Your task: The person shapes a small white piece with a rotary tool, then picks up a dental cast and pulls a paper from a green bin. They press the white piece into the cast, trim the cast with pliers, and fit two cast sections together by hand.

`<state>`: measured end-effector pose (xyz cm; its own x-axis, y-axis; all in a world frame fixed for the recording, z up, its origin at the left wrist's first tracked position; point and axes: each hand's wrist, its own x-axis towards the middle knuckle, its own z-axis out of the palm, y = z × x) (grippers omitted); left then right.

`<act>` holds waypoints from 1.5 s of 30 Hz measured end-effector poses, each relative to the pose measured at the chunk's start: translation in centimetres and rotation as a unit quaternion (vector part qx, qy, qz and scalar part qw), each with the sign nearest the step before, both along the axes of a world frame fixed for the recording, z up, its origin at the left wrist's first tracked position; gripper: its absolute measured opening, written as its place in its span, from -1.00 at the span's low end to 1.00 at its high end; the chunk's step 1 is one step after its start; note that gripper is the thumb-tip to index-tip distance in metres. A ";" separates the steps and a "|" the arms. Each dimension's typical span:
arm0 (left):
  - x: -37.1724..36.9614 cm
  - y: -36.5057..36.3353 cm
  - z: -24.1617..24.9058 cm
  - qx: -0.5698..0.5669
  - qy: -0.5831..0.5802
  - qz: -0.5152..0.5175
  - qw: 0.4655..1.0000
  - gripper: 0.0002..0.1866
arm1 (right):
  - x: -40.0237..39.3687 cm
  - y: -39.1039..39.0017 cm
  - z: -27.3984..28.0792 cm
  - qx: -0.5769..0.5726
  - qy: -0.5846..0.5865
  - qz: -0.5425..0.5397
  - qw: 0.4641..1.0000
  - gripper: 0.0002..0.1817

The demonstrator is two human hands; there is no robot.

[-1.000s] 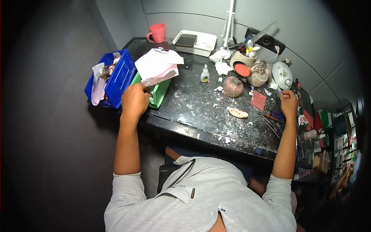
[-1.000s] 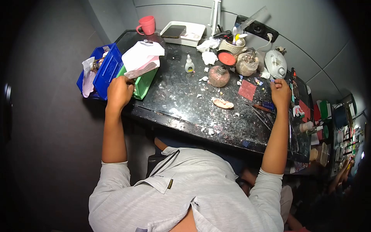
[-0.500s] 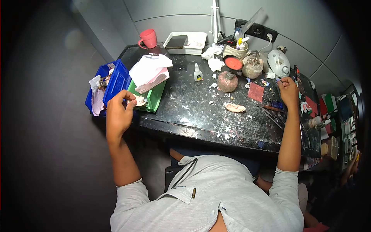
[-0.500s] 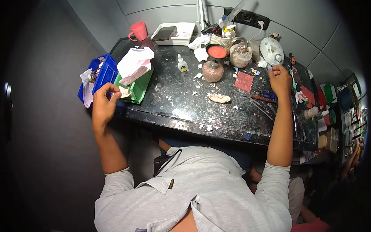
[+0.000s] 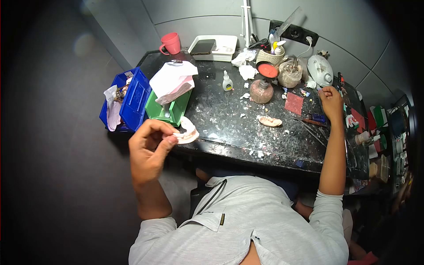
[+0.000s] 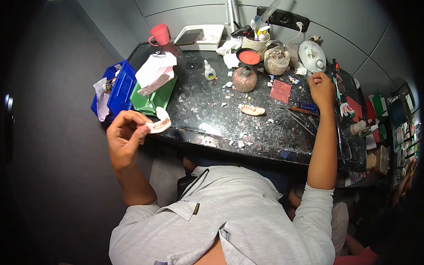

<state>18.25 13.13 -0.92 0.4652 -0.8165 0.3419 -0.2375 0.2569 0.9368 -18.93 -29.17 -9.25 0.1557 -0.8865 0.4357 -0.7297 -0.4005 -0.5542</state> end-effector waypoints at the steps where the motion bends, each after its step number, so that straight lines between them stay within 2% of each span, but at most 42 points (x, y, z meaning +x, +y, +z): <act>1: -0.2 -0.4 -0.4 0.002 0.004 -0.006 1.000 -0.87 | 0.0 0.1 0.1 0.001 -0.003 0.000 1.000 -0.72; 7: -0.9 -1.7 -3.4 0.009 0.039 -0.030 0.999 -0.90 | -0.3 -0.2 -0.1 0.009 -0.006 0.000 1.000 -0.74; 9: -1.2 -2.9 -5.4 0.032 0.009 -0.017 0.999 -0.90 | -0.3 -0.3 -0.3 0.011 -0.007 0.004 1.000 -0.75; 11: -1.2 -4.0 -8.2 0.031 -0.117 -0.002 0.993 -0.86 | -0.4 -0.4 -0.2 0.011 -0.002 0.009 1.000 -0.76; 13: -1.9 -4.1 -8.3 0.086 -0.189 0.016 0.978 -0.86 | -0.4 -0.5 -0.2 0.009 -0.005 0.012 1.000 -0.76; 17: -2.4 -3.9 -8.1 0.067 -0.245 0.080 0.964 -0.85 | -0.4 -0.5 -0.5 -0.005 -0.007 0.027 1.000 -0.79; 18: -2.0 -4.0 -9.0 0.009 -0.217 0.102 0.971 -0.85 | -0.1 0.0 -0.1 -0.004 -0.012 0.032 0.999 -0.80; 19: -1.8 -3.4 -7.7 0.016 -0.239 0.143 0.960 -0.80 | -0.2 -0.1 -0.2 -0.008 -0.008 0.041 0.999 -0.80; 21: 0.8 -3.2 -6.5 -0.048 -0.399 0.271 0.875 -0.66 | -0.8 -1.2 -0.9 -0.008 -0.016 0.059 0.998 -0.80; 23: 3.5 -3.7 -3.9 -0.023 -0.428 0.334 0.840 -0.49 | -0.6 -1.0 -0.4 0.004 -0.036 0.090 0.995 -0.84; 25: 7.1 -4.5 -3.4 0.065 -0.498 0.290 0.815 -0.40 | -0.4 -0.7 0.9 -0.002 -0.037 0.151 0.988 -0.87; 27: 10.1 -6.0 -4.0 0.048 -0.541 0.244 0.803 -0.46 | 0.5 0.9 2.9 0.001 -0.052 0.194 0.980 -0.88; 29: 12.4 -7.3 -3.8 -0.008 -0.551 0.236 0.800 -0.62 | 2.8 4.6 6.1 -0.028 -0.082 0.251 0.964 -0.88; 31: 14.1 -8.3 -3.0 -0.096 -0.493 0.262 0.824 -0.68 | 4.8 8.3 8.7 -0.002 -0.086 0.273 0.958 -0.88; 32: 13.7 -8.1 -1.8 -0.128 -0.446 0.298 0.835 -0.77 | 5.6 9.8 9.7 -0.009 -0.067 0.290 0.955 -0.90; 33: 14.3 -8.1 -1.2 -0.156 -0.456 0.310 0.819 -0.83 | 6.8 11.3 10.9 -0.008 -0.061 0.293 0.954 -0.90; 35: 15.2 -8.0 -1.4 -0.106 -0.395 0.292 0.864 -0.87 | 9.4 14.4 13.3 -0.048 0.050 0.363 0.929 -0.91; 36: 15.3 -8.8 -2.1 -0.151 -0.342 0.311 0.874 -0.88 | 11.2 15.9 14.3 -0.053 0.076 0.376 0.922 -0.89; 37: 15.6 -9.5 -3.0 -0.151 -0.336 0.314 0.875 -0.88 | 12.9 17.0 15.0 -0.053 0.082 0.378 0.921 -0.89; 39: 16.4 -10.6 -4.4 -0.193 -0.234 0.412 0.859 -0.88 | 16.6 18.7 16.1 -0.069 0.116 0.451 0.882 -0.88; 45: 15.3 -10.9 -7.0 -0.228 -0.242 0.484 0.809 -0.86 | 28.6 20.9 15.2 -0.073 0.179 0.577 0.794 -0.78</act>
